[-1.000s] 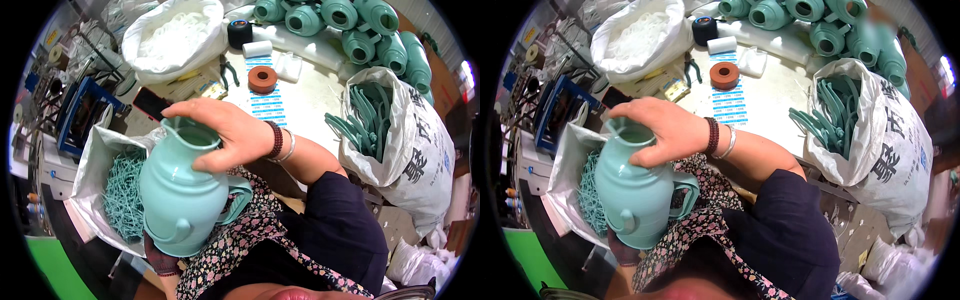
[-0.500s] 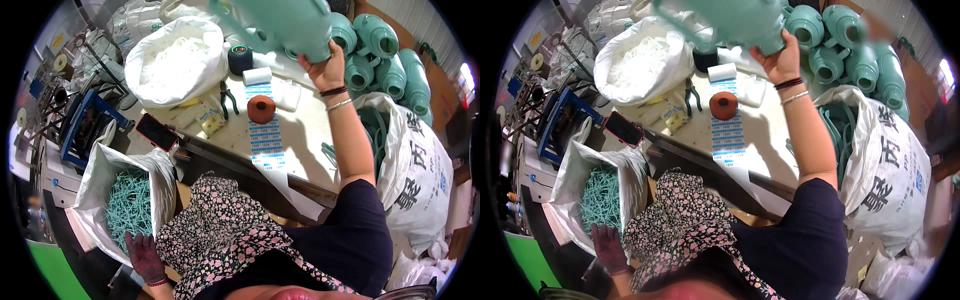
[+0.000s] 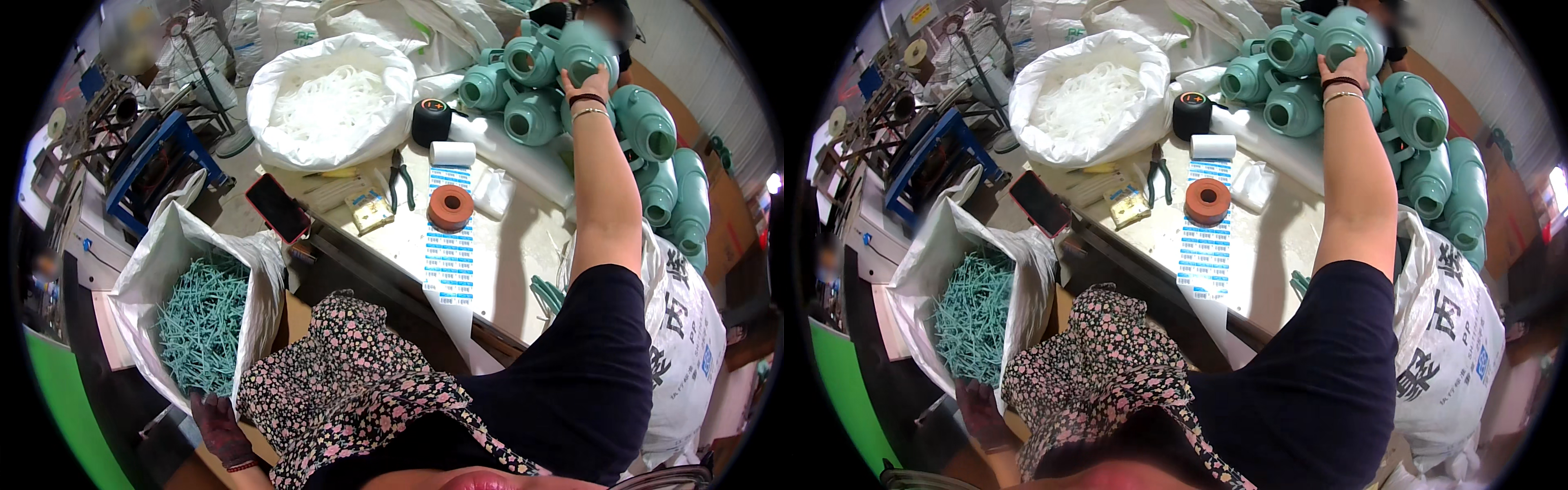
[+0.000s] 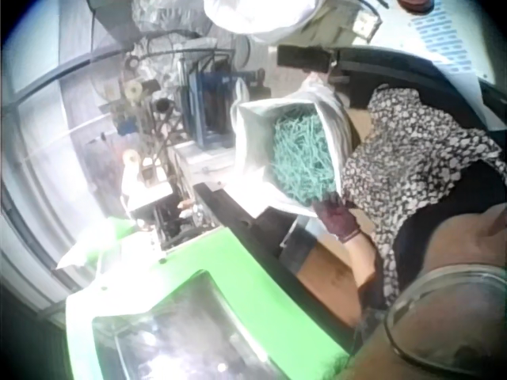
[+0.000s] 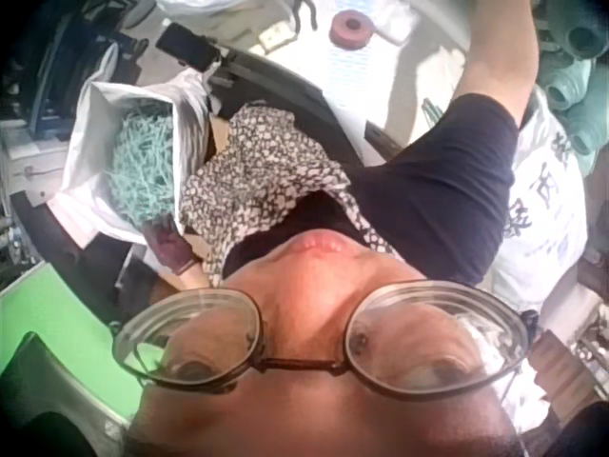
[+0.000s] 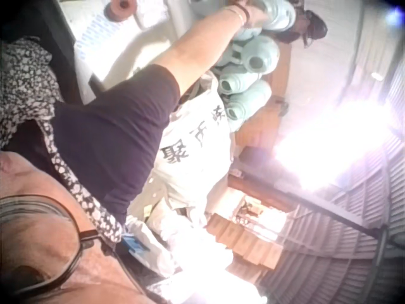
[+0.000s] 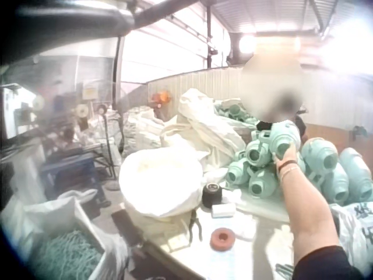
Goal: The person attaches white plastic clips to the handles of green jugs and inserts a white plastic ring into the mouth of each jug.
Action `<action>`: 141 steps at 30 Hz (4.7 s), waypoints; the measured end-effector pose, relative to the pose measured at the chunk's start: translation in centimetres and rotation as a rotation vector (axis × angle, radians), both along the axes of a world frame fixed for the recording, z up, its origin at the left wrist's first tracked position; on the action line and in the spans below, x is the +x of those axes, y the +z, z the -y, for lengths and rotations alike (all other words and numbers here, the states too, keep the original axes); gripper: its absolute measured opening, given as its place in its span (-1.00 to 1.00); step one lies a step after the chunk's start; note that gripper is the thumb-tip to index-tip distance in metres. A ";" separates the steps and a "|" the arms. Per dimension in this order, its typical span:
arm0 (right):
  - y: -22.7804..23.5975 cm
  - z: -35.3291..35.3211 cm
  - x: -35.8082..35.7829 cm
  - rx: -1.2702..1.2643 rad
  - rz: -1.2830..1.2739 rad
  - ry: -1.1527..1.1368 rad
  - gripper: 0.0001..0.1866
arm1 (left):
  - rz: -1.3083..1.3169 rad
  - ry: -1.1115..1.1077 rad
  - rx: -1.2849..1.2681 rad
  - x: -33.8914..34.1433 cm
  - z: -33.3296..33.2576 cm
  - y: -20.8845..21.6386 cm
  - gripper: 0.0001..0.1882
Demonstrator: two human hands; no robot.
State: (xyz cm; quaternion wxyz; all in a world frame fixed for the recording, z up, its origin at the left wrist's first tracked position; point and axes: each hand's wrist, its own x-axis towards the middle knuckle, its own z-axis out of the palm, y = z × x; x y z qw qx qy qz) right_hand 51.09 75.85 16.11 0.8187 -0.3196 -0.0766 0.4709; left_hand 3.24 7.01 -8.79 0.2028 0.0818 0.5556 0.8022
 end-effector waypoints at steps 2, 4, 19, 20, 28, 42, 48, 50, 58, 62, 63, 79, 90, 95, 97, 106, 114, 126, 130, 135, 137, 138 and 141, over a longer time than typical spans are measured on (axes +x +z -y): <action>-0.2 0.4 -0.3 0.036 0.105 0.031 -0.17 | -0.016 0.029 -0.026 0.4 0.8 -0.2 -0.30; -0.6 1.5 -1.0 -0.009 0.206 0.026 -0.19 | -0.030 0.041 -0.048 0.8 1.1 -0.9 -0.30; -25.7 28.6 -21.4 0.199 0.923 1.226 -0.75 | -0.840 -0.356 -1.297 -1.8 -1.5 -2.9 -0.67; -26.6 30.6 -23.1 0.239 0.950 1.254 -0.74 | -0.916 -0.255 -1.244 -2.7 -0.5 -3.7 -0.74; -34.4 39.6 -27.6 0.778 2.094 0.923 -0.41 | -0.427 -0.016 -1.206 -2.1 6.6 -10.2 -0.63; -34.6 39.7 -28.7 0.838 2.028 0.943 -0.51 | -0.155 -0.343 -1.359 4.5 13.5 -14.2 -0.59; -33.2 40.5 -28.0 0.804 2.031 0.900 -0.52 | -0.372 0.093 -1.051 -5.3 9.6 -8.4 -0.52; -32.6 40.6 -27.6 0.800 2.038 0.889 -0.53 | -0.509 -0.019 -1.052 -9.1 6.7 -6.7 -0.49; -28.2 41.7 -25.3 0.657 2.115 0.891 -0.55 | -0.872 -0.515 -1.461 -19.5 -10.1 -9.7 -0.32; -26.6 42.5 -24.9 0.498 2.128 0.888 -0.55 | -0.814 -0.551 -1.673 -24.0 -11.8 -16.0 -0.29; -25.3 42.8 -24.8 0.461 2.146 0.888 -0.56 | -0.858 -0.581 -1.727 -24.6 -10.8 -14.3 -0.22; -22.5 43.3 -25.0 0.390 2.132 0.900 -0.56 | -0.539 -0.410 -1.634 -35.9 2.2 -10.9 -0.35; -22.6 43.9 -25.8 0.439 2.108 0.880 -0.58 | -0.311 -1.001 -1.262 -19.2 -15.5 -10.9 -0.04; -23.1 43.4 -25.4 0.438 2.043 0.894 -0.59 | -0.601 -1.514 -1.044 -13.9 -15.6 -5.4 -0.44; -23.2 43.3 -25.5 0.484 2.044 0.907 -0.59 | -0.429 -1.320 -1.098 -14.7 -14.6 -4.2 -0.58; -24.6 42.7 -24.9 0.519 1.981 0.906 -0.60 | -0.141 -0.285 -0.556 -13.8 4.3 -6.5 -0.63; -27.0 41.5 -24.4 0.576 1.929 0.935 -0.60 | 0.322 -0.127 -0.967 -4.5 19.0 -3.6 -0.42; -30.6 39.9 -25.4 0.668 2.097 0.818 -0.61 | 0.483 0.282 -0.147 -5.3 21.9 -16.0 -0.73; -30.7 39.7 -25.2 0.633 2.129 0.835 -0.59 | 0.220 0.163 -0.469 -7.8 21.6 -15.0 -0.69; -29.5 40.0 -24.8 0.578 2.176 0.873 -0.57 | -0.488 0.052 -1.621 -13.5 25.4 -16.9 -0.65; -29.2 39.9 -25.1 0.553 2.193 0.892 -0.56 | -0.641 -0.770 -2.120 -17.2 27.6 -16.2 -0.60; -29.0 40.1 -25.0 0.527 2.213 0.890 -0.56 | -0.545 -0.869 -2.184 -18.3 27.6 -14.8 -0.63; -28.6 39.9 -25.1 0.572 2.231 0.901 -0.56 | -0.272 -0.948 -2.425 -19.0 33.6 -15.4 -0.68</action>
